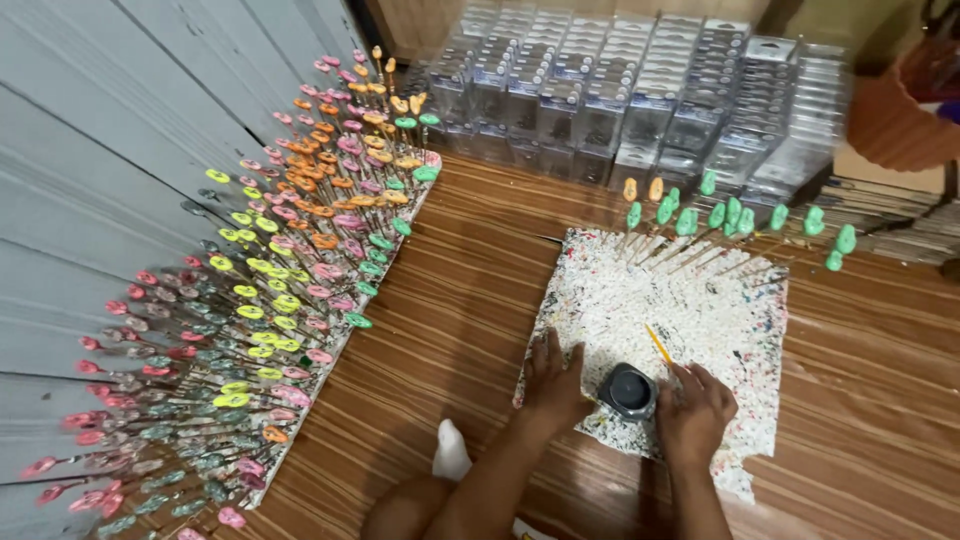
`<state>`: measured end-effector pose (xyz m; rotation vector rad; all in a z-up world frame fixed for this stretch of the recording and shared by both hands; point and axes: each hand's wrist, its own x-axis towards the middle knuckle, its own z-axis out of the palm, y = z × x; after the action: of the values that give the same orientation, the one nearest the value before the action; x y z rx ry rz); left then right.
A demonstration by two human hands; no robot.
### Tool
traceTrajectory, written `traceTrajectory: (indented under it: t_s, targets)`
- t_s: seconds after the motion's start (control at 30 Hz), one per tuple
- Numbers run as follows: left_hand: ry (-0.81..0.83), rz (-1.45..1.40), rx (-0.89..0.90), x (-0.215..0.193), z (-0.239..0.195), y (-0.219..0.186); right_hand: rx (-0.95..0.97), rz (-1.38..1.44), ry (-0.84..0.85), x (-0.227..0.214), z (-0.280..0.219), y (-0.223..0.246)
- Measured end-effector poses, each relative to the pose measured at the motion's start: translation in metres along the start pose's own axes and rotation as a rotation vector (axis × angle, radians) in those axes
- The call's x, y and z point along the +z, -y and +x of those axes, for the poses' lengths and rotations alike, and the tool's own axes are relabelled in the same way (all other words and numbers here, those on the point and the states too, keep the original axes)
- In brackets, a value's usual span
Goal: Dipping small fishing floats into a container of paint and placing them in a drying rack
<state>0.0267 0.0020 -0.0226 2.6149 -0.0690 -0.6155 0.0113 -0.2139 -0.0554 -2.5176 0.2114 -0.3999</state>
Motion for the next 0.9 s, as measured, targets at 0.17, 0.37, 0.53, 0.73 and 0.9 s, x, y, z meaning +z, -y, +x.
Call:
traceTrajectory:
  t_s: [0.17,0.37,0.53,0.73,0.9]
  targets:
    - [-0.025,0.021,0.017,0.001,0.0,0.001,-0.079,-0.056,-0.057,0.002,-0.001,0.005]
    - [-0.041,0.042,0.019,-0.004,-0.004,-0.001,-0.214,-0.161,-0.011,0.002,-0.001,0.011]
    - [-0.025,-0.004,0.034,-0.01,-0.012,-0.002,-0.246,-0.22,0.013,0.0,0.0,0.01]
    - [0.01,-0.001,0.028,-0.015,-0.015,-0.004,-0.198,-0.233,-0.081,0.01,-0.004,0.003]
    - [-0.014,-0.027,0.038,-0.006,-0.009,-0.001,0.168,0.069,-0.032,0.009,-0.009,-0.001]
